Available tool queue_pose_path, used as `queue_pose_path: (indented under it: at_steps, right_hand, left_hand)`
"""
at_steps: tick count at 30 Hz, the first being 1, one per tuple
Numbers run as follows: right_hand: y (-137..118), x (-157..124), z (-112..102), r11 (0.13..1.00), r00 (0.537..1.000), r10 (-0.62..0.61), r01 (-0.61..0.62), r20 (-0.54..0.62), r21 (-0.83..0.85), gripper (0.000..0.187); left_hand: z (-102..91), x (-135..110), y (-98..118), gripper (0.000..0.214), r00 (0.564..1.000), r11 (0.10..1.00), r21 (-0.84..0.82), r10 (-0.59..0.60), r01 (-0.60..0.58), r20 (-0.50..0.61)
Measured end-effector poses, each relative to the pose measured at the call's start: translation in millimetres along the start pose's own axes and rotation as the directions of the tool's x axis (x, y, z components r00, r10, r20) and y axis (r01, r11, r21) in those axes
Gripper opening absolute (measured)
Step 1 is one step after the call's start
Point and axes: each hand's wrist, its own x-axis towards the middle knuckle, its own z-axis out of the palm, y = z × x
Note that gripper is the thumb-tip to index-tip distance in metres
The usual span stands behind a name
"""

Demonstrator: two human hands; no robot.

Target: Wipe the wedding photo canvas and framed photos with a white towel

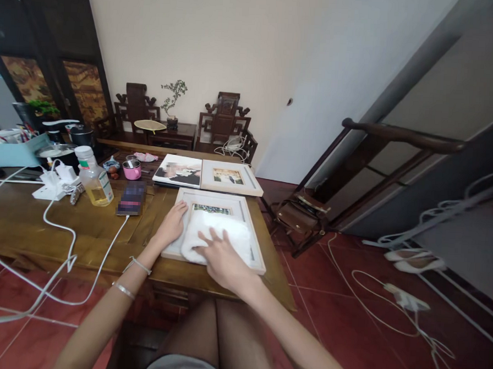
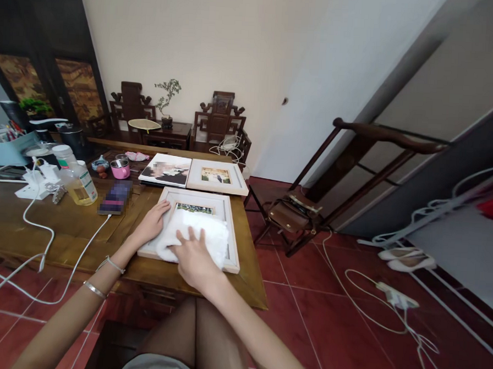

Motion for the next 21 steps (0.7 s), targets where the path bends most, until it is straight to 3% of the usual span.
queue_pose_path:
  at_steps: [2,5,9,12,14,17,21]
  right_hand:
    - [-6,7,5,0.999,0.999,-0.035,0.036,-0.034,0.013,0.06]
    - [1,-5,8,0.999,0.998,-0.014,0.017,-0.06,0.047,0.06]
    - [33,-43,5,0.992,0.992,0.124,-0.122,-0.029,0.043,0.061]
    - [66,-54,0,0.981,0.982,0.188,-0.187,-0.015,0.043,0.062]
    - [86,-42,-3,0.974,0.972,0.226,-0.226,-0.055,0.01,0.064]
    - [109,2,-6,0.949,0.942,0.295,-0.308,-0.158,-0.068,0.063]
    - [112,56,-5,0.949,0.938,0.277,-0.301,-0.208,-0.094,0.059]
  left_hand:
    - [-1.9,0,1,0.051,1.0,1.0,0.01,0.006,-0.006,0.008]
    - [-3.9,0,3,0.05,1.0,1.0,0.023,0.014,-0.015,0.025]
    - [-5.8,-1,7,0.055,0.998,0.999,0.029,0.023,-0.025,0.056]
    - [-7.8,-2,11,0.06,0.995,0.999,0.032,0.015,-0.019,0.099]
    - [-9.3,-2,13,0.061,0.993,1.0,0.03,0.006,-0.01,0.118]
    - [-11.2,-3,15,0.059,0.993,1.0,0.028,-0.003,-0.001,0.117]
    - [-12.4,-3,15,0.052,0.995,1.0,0.023,-0.015,0.012,0.103]
